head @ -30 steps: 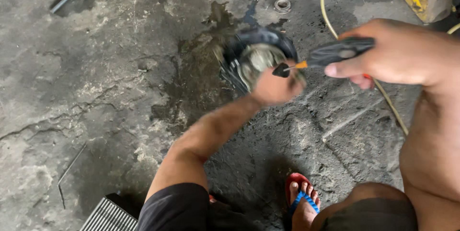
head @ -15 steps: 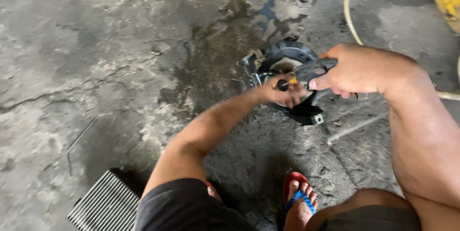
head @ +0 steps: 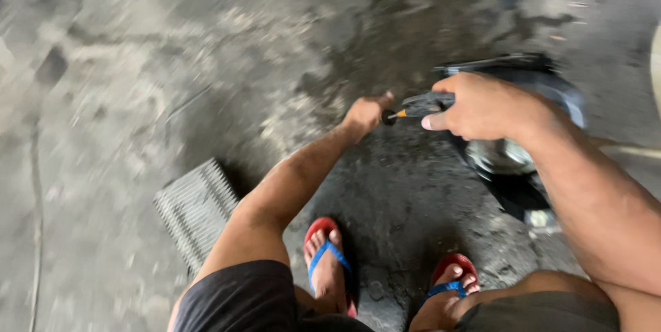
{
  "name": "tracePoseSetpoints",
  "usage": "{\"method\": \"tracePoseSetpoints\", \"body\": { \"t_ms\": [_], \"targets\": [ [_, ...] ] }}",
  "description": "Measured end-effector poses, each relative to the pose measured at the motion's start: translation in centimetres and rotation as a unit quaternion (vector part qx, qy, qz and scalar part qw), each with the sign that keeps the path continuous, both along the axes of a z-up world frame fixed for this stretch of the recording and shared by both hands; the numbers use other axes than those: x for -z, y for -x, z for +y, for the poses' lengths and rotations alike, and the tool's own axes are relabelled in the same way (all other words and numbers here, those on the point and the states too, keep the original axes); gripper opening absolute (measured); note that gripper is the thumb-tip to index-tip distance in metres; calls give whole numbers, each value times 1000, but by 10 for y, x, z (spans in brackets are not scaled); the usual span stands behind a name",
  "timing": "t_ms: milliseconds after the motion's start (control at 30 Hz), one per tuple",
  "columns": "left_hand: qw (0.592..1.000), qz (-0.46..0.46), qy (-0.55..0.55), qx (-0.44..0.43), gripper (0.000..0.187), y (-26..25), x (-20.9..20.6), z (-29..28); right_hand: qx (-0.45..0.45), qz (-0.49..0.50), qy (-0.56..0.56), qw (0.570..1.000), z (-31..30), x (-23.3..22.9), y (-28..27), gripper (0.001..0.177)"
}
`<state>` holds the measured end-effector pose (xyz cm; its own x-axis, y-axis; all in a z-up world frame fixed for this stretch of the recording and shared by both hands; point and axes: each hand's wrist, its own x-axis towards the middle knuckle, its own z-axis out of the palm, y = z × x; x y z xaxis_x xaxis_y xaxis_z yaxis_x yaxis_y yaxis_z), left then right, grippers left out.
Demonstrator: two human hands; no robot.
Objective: The person uses a handheld air blower to clean a black mechanical component on the floor, repeatedly rotating the part to reach different surfaces. The person then picks up a metal radiator and briefly directs the blower at it.
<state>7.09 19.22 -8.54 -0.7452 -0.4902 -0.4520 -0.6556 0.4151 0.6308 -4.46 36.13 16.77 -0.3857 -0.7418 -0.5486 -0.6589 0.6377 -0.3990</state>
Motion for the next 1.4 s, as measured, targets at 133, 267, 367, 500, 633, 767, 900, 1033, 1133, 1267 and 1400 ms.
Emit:
{"method": "tracePoseSetpoints", "body": {
  "t_ms": [133, 267, 367, 500, 633, 767, 900, 1033, 1133, 1267, 1400],
  "targets": [
    [969, -166, 154, 101, 50, -83, 47, -13, -41, -157, -26, 986, -29, 27, -21, 35],
    [932, -151, 329, 21, 46, -193, 74, -52, -93, -193, -123, 969, -47, 48, -39, 27],
    [894, -179, 400, -98, 52, -275, 69, -92, -103, -214, -119, 964, -56, 59, -48, 30],
    [829, -253, 339, -367, 57, -366, 30, -115, -123, -210, -120, 962, -62, 67, -47, 31],
    [702, -346, 117, -611, 88, -425, -3, -102, -136, -227, -117, 957, -65, 72, -46, 30],
    [655, -290, 48, -696, 101, -458, 15, -87, -141, -233, -122, 954, -67, 81, -43, 29],
    [708, -168, -10, -686, 110, -480, 38, -87, -150, -228, -121, 954, -73, 88, -45, 30],
    [753, -10, -67, -654, 111, -482, 41, -106, -138, -233, -126, 954, -81, 92, -46, 29],
    [782, -20, -86, -617, 92, -453, 40, -120, -142, -220, -127, 957, -84, 91, -51, 27],
    [851, 12, -141, -505, 88, -391, 25, -147, -153, -211, -122, 958, -85, 85, -53, 30],
    [887, -143, -68, -433, 96, -332, 23, -159, -126, -218, -115, 961, -71, 80, -45, 28]
  ]
}}
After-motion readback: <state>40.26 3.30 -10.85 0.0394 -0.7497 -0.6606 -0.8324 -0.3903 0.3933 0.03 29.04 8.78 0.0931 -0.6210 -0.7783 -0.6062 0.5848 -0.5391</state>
